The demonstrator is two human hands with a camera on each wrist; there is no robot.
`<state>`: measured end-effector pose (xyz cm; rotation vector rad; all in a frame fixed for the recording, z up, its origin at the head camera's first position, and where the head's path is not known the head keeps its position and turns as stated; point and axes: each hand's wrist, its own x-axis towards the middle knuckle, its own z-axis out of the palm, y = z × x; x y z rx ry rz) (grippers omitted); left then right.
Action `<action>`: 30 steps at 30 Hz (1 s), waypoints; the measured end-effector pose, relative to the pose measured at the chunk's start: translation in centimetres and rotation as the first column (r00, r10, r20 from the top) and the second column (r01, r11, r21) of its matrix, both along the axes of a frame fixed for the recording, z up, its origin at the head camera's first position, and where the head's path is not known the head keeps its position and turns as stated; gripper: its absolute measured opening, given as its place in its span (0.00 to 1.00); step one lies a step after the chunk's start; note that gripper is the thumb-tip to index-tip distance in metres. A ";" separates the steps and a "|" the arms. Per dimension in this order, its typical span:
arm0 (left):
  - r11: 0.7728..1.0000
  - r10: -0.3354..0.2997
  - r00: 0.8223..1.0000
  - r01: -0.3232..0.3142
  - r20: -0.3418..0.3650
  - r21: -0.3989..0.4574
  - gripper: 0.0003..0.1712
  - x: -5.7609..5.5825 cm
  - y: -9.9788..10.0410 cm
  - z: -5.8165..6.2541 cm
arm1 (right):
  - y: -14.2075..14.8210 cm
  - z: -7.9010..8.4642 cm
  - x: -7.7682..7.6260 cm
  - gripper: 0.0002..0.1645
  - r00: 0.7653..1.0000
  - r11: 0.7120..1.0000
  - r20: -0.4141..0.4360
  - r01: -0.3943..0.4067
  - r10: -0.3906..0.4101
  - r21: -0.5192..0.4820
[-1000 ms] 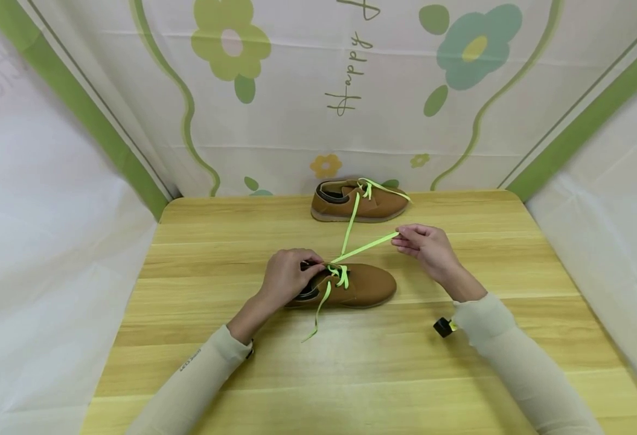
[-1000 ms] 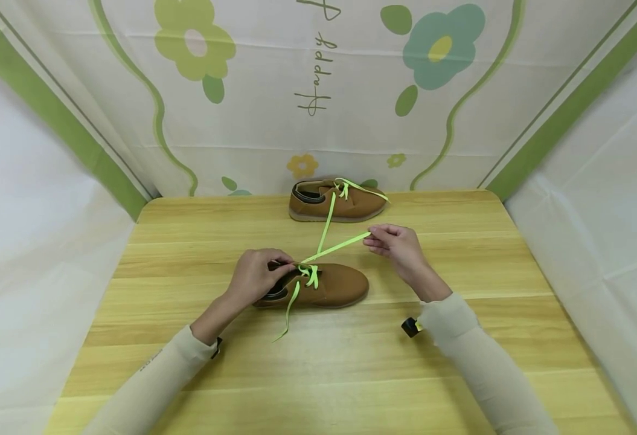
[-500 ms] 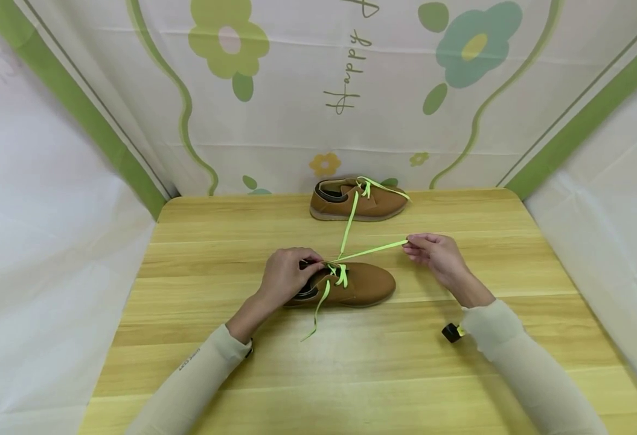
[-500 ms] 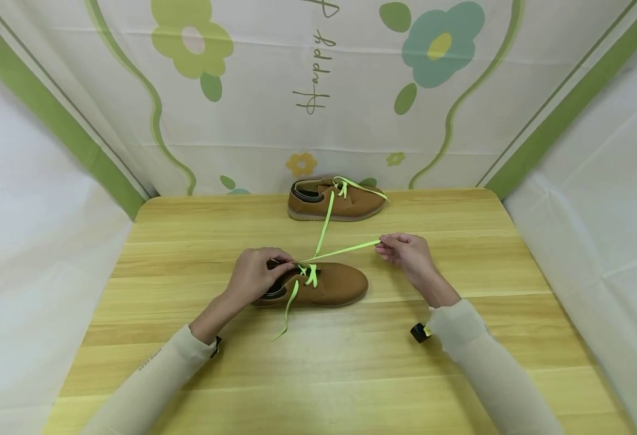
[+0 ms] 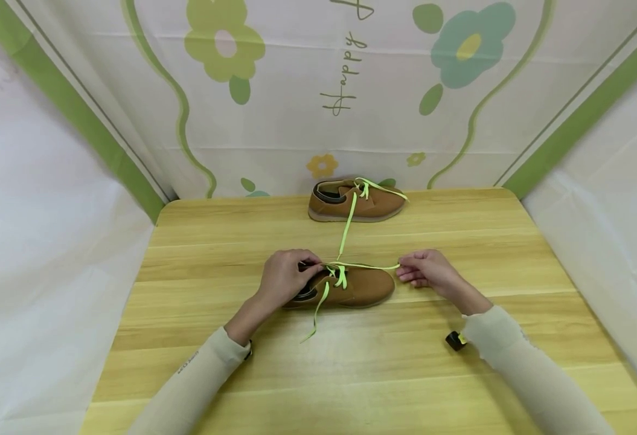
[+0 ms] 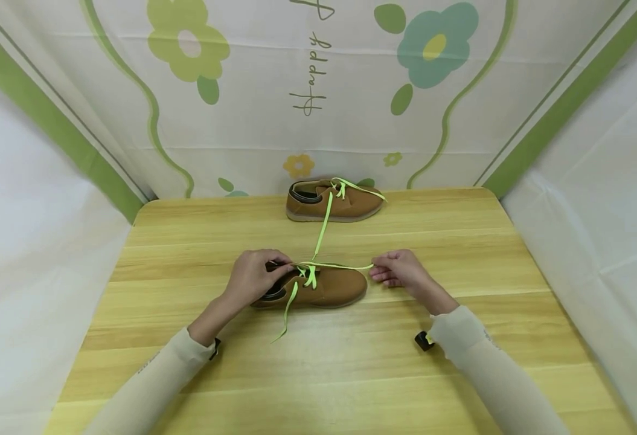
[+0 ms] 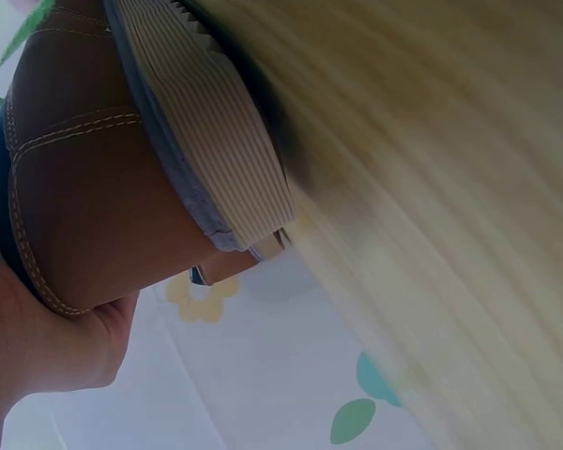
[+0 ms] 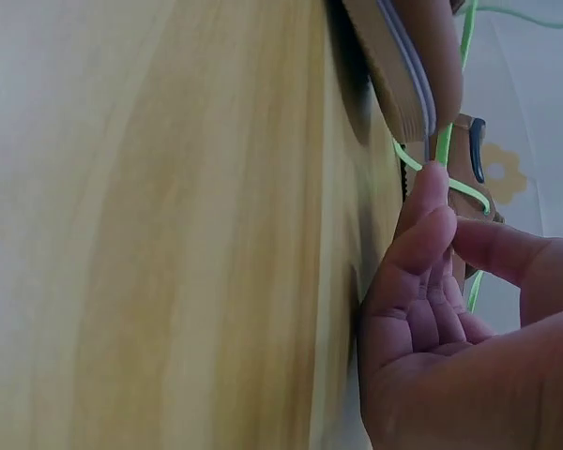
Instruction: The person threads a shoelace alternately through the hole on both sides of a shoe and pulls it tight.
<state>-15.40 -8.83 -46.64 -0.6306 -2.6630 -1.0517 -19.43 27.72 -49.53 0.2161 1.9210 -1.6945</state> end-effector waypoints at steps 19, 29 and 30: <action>1.000 -0.008 1.000 0.008 0.009 -0.009 0.02 -0.1 -0.1 -0.1 | -2.9 -0.6 -0.4 0.18 0.980 0.965 -0.175 -0.048 0.096 0.257; 0.997 0.021 0.999 -0.017 0.048 -0.072 0.03 0.2 -0.5 0.9 | -1.4 -0.5 0.0 0.19 0.913 0.904 -0.301 -0.141 0.277 0.403; 0.997 0.023 0.999 -0.019 0.048 -0.080 0.04 0.2 -0.6 1.1 | -1.2 -0.4 0.0 0.18 0.894 0.890 -0.322 -0.157 0.312 0.429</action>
